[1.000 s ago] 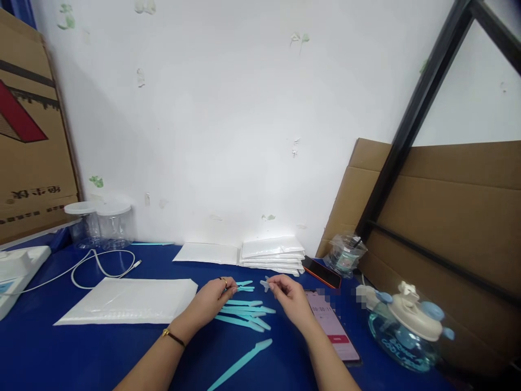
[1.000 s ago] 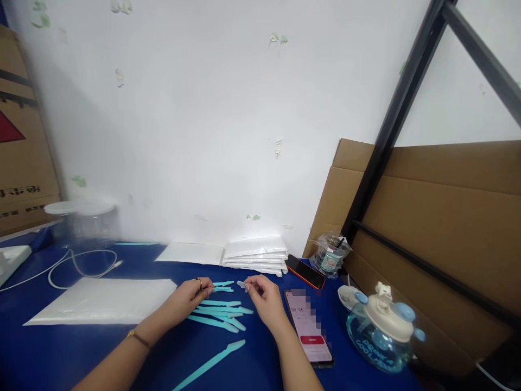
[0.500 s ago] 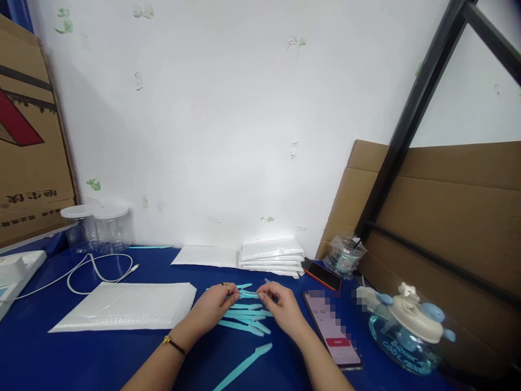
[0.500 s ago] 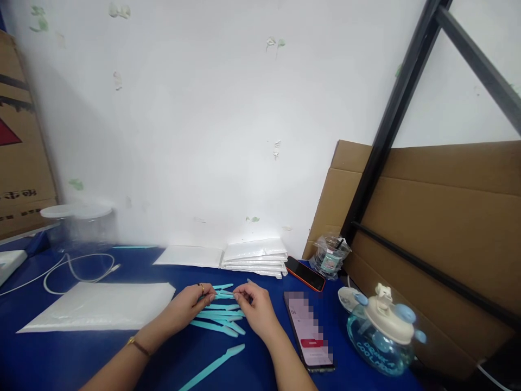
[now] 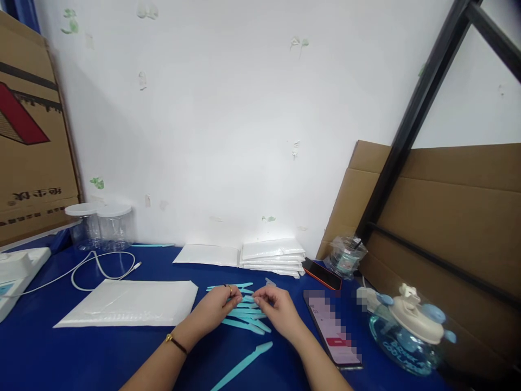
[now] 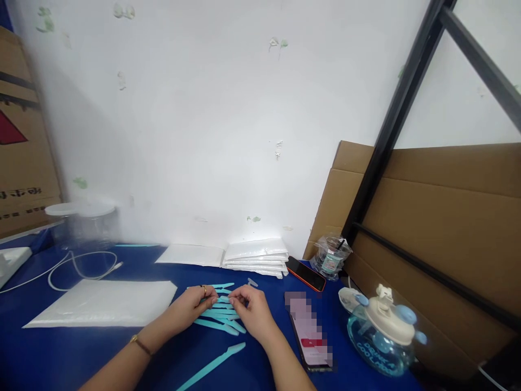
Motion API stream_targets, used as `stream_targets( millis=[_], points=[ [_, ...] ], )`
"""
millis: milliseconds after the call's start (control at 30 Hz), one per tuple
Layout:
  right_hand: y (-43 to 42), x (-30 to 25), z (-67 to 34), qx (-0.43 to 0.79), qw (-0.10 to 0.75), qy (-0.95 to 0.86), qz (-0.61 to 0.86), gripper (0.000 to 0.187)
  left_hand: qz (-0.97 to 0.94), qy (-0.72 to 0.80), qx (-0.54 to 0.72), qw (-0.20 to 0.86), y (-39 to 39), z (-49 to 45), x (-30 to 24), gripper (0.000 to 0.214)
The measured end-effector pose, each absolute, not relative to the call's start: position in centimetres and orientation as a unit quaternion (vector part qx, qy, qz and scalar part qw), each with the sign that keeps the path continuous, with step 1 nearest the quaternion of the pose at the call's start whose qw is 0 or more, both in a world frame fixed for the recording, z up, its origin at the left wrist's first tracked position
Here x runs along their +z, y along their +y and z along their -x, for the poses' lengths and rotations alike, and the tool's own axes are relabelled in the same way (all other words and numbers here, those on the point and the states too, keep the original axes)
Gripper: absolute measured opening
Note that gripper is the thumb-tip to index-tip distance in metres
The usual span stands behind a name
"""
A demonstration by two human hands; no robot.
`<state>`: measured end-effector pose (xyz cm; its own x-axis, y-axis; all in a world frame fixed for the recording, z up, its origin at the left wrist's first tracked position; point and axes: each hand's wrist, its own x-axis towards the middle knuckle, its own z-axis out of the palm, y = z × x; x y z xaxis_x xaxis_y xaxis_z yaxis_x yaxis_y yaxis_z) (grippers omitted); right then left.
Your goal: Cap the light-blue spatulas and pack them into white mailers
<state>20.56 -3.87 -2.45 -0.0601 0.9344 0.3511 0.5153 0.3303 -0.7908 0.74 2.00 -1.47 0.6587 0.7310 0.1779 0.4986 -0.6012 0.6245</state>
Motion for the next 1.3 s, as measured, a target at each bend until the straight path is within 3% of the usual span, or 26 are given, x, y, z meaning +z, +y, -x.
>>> stream_targets(
  millis=[100,233,433,700,1067,1300],
  points=[
    [-3.6,-2.7,-21.9,0.237,0.425,-0.686,0.541,0.020,-0.875,0.346,0.197,0.276,1.8,-0.8,-1.5,0.029],
    [-2.5,-3.2,-25.1,0.103,0.457,-0.630,0.619,0.023,-0.879,0.368,0.208,0.219,2.0,-0.5,-1.2,0.025],
    [-1.1,-4.1,-24.7,0.029,0.334,-0.670,0.662,0.018,-0.863,0.460,0.183,0.105,3.7,0.1,-2.2,0.022],
    [-0.3,-4.4,-22.7,-0.016,0.167,-0.681,0.712,0.021,-0.863,0.474,0.148,0.090,4.2,0.0,-2.9,0.015],
    [-0.8,-4.1,-22.6,-0.018,0.198,-0.705,0.681,0.011,-0.853,0.478,0.181,0.103,4.3,0.2,-2.8,0.009],
    [-0.3,-4.3,-22.2,-0.025,0.189,-0.740,0.646,0.015,-0.835,0.479,0.207,0.176,4.1,0.4,-1.8,0.012]
  ],
)
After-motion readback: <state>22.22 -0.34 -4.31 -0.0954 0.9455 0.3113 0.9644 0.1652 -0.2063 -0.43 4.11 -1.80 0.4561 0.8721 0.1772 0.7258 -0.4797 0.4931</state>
